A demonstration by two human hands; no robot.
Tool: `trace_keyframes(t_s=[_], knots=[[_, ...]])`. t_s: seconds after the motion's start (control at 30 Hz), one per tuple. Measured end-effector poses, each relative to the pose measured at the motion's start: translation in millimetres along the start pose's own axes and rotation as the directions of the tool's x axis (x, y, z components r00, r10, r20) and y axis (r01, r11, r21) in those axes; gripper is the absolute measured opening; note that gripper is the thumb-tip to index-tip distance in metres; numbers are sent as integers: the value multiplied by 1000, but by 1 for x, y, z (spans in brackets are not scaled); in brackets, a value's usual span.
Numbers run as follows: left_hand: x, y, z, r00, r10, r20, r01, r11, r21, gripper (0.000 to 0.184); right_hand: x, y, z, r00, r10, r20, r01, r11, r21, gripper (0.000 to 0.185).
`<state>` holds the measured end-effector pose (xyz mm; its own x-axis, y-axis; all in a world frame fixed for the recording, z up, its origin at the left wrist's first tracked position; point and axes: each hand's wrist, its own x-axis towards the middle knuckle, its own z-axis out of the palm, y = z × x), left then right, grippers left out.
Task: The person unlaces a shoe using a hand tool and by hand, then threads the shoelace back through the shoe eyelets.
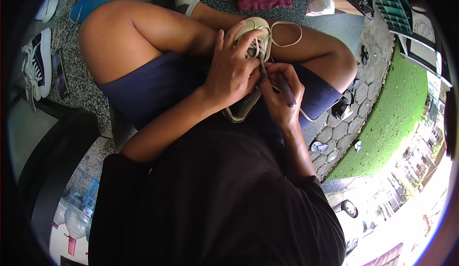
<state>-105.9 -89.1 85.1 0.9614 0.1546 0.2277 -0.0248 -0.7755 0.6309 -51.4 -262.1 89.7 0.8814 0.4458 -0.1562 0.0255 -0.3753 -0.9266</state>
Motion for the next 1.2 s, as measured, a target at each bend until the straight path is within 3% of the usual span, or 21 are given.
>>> trace_keyframes(t_s=[0.1,0.2,0.27,0.3,0.33,0.43,0.53,0.57,0.6,0.63,0.67,0.7,0.77,0.8,0.87,0.93,0.97,1.0,1.07,1.2], knots=[[-10,-1,-13,1000,8,-8,-8,998,-55,9,1,0,-1,999,53,11,-53,998,-16,23],[-26,5,-40,997,49,61,-47,998,-38,7,3,7,-2,999,32,39,-36,993,112,28],[-39,6,-66,973,102,208,-49,969,-242,6,4,6,0,991,116,70,-133,931,341,36],[-42,6,-81,962,118,248,-12,920,-391,5,5,7,0,991,115,65,-130,930,344,36],[-47,6,-95,960,123,250,-17,921,-390,5,6,10,1,992,92,85,-118,911,396,39],[-62,6,-135,901,219,374,135,678,-723,9,7,16,3,995,35,93,-72,901,429,44],[-92,1,-183,859,371,353,251,297,-921,5,9,22,8,998,6,68,-36,897,440,46],[-136,-8,-214,879,451,157,-55,422,-905,8,9,24,9,998,14,53,-37,882,471,46],[-171,-16,-236,833,553,-28,-357,496,-792,15,9,27,10,999,12,41,-30,883,468,46],[-140,-20,-247,756,655,-1,-140,160,-977,15,10,30,11,1000,-2,25,-9,891,453,46],[-106,-22,-262,666,745,-26,148,-167,-975,14,10,30,12,1000,-18,11,12,898,440,46],[-106,-24,-273,661,750,-28,145,-164,-976,14,9,28,13,1000,-25,7,19,897,441,46],[-107,-28,-290,598,782,173,101,140,-985,15,8,24,15,1000,-1,10,-4,883,468,46],[-107,-30,-285,598,783,173,95,145,-985,15,8,24,16,1000,-10,11,3,883,470,46],[-94,-36,-259,686,655,318,65,379,-923,18,9,25,18,1000,-31,-6,30,901,433,45],[-60,-4,-229,894,321,311,30,652,-758,26,6,19,19,1000,-20,-11,23,896,444,43],[-59,8,-207,940,57,335,181,752,-634,26,4,17,18,1000,-2,-11,7,890,456,42],[-42,20,-171,974,-74,215,171,863,-475,24,3,16,17,1000,-6,-5,7,891,453,42],[-20,21,-116,992,-4,126,11,998,-55,24,3,15,15,999,-48,17,38,919,392,39],[-7,9,-49,973,84,217,-132,967,217,16,8,19,8,993,-105,49,84,942,324,36]])
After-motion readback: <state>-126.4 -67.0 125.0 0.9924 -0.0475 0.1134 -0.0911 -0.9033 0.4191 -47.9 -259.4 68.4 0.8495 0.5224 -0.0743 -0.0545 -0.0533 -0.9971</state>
